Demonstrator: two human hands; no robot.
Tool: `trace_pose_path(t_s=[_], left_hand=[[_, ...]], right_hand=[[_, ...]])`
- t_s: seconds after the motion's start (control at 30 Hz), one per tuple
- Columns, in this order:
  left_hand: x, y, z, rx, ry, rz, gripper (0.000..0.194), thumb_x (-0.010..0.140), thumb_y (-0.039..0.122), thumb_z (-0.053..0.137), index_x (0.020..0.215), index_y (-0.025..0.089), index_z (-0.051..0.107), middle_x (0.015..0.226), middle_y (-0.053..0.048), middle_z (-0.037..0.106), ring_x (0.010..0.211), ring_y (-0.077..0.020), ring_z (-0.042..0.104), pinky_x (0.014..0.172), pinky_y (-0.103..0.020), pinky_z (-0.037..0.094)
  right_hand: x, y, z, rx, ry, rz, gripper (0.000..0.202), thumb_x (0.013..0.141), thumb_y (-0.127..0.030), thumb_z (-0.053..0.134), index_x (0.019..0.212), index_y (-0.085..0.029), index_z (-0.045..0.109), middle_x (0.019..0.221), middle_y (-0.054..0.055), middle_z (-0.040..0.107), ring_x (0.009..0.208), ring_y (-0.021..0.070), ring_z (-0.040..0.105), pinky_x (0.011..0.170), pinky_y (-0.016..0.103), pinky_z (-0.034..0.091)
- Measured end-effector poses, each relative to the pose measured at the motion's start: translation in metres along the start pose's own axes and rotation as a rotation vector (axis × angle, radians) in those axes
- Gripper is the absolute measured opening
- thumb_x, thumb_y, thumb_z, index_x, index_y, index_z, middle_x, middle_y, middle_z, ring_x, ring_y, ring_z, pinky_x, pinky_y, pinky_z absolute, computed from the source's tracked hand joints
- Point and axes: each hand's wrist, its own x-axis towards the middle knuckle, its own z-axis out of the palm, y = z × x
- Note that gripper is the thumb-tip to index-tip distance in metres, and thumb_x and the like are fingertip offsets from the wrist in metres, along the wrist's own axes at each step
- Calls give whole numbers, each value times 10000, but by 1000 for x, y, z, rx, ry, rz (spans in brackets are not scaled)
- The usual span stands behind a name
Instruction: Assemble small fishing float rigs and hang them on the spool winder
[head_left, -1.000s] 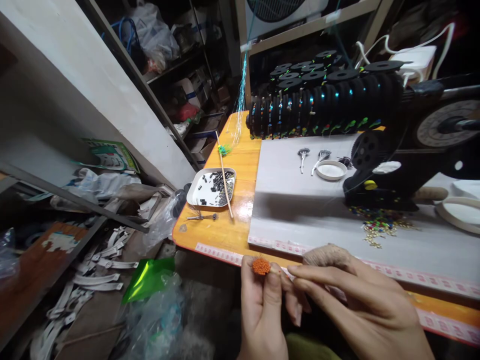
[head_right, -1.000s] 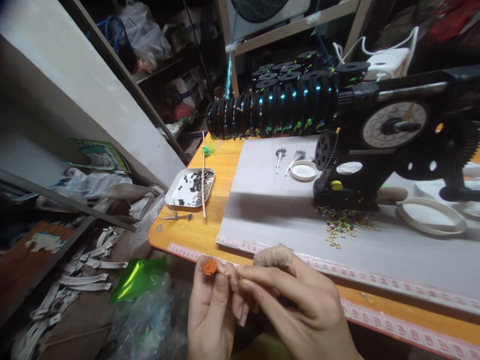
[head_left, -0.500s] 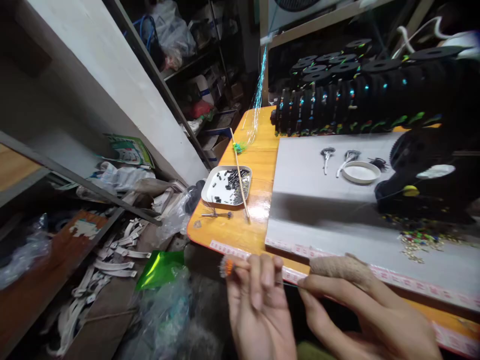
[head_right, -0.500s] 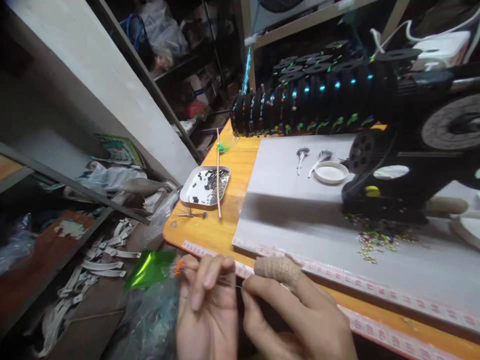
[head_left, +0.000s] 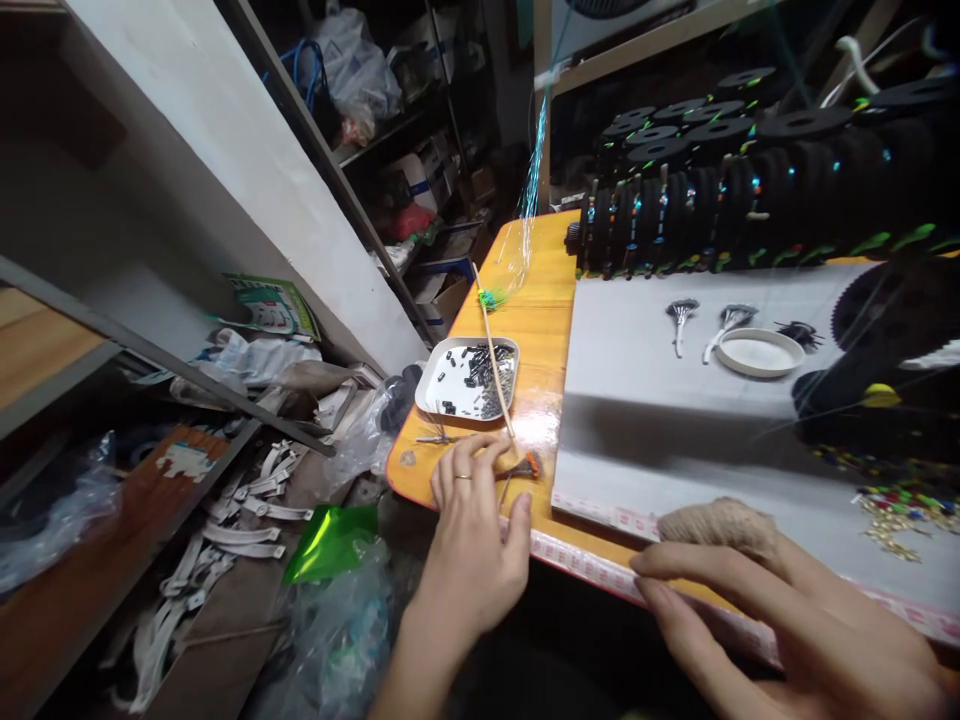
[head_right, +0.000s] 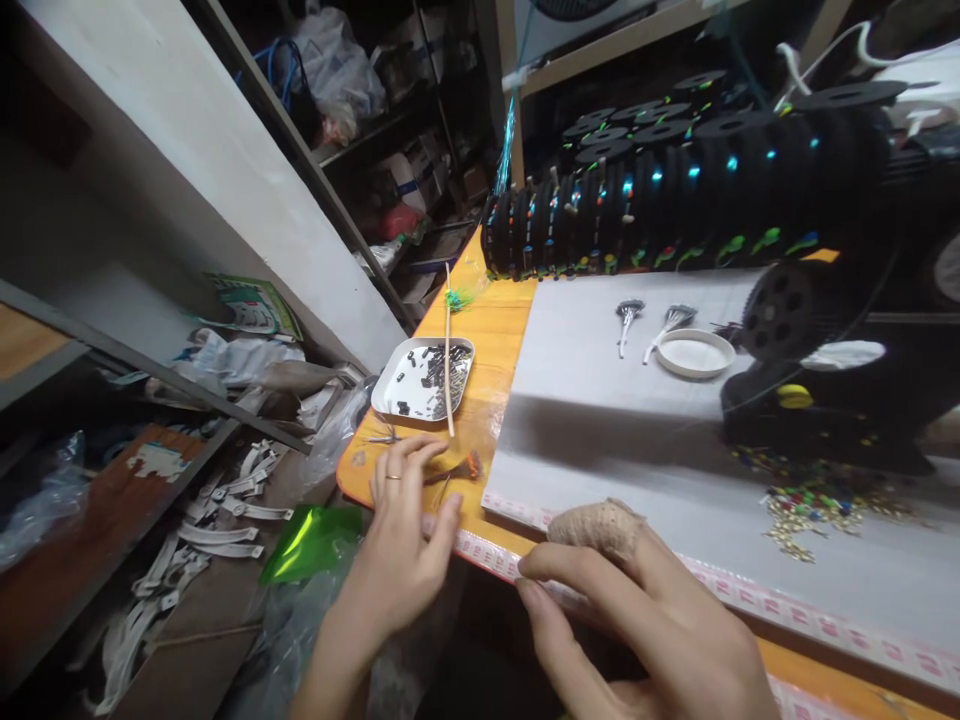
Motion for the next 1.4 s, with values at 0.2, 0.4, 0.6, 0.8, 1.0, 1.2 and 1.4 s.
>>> trace_pose_path(t_s=[0.2,0.4,0.6,0.8,1.0,1.2,1.4], left_hand=[[21,-27,-25,442,86,0,220,896,116,468,1085,175,566,1178,-147,519,1129,-321,441,953,-518,384],[36,-42,-26,552,30,21,86,878,135,549,886,132,634,1100,-183,599,1070,-374,484,946,-583,366],[4,3,-22,97,224,104,129,956,127,424,915,181,534,1021,-101,633,1122,-278,508,1035,-531,298],[-30,65,24,-1174,-28,-335,207,1009,326,393,853,216,474,717,18,547,751,-133,578,743,-271,457],[-40,83,45,-1204,35,-462,244,925,449,546,896,207,564,785,-2,593,735,-128,558,699,-229,458],[-51,83,52,-1017,102,-479,279,891,454,595,1015,205,618,1018,-83,651,972,-216,607,821,-286,473],[-43,83,49,-1186,214,-417,152,909,342,600,829,214,585,882,1,519,797,-110,551,746,-201,455]], right_hand=[[-7,7,-1,15,-24,63,215,830,-140,638,1018,-244,630,930,47,594,788,157,629,603,214,519],[-8,10,-3,108,-5,49,263,853,-121,614,1068,-269,649,825,28,579,699,139,607,556,217,509],[2,1,-9,144,13,74,224,876,-110,599,1040,-259,633,757,6,559,639,115,587,506,200,477],[7,-8,-8,311,104,181,219,873,-94,616,979,-273,681,716,-16,577,579,84,580,467,161,467],[4,-7,-10,366,125,228,166,865,-139,642,944,-251,735,786,20,619,637,103,637,486,161,511],[8,-13,-15,259,92,269,98,869,-164,618,843,-210,701,718,13,614,572,99,585,446,170,452],[3,-11,-17,305,75,235,110,873,-148,618,869,-232,689,759,4,631,666,102,621,555,158,507]])
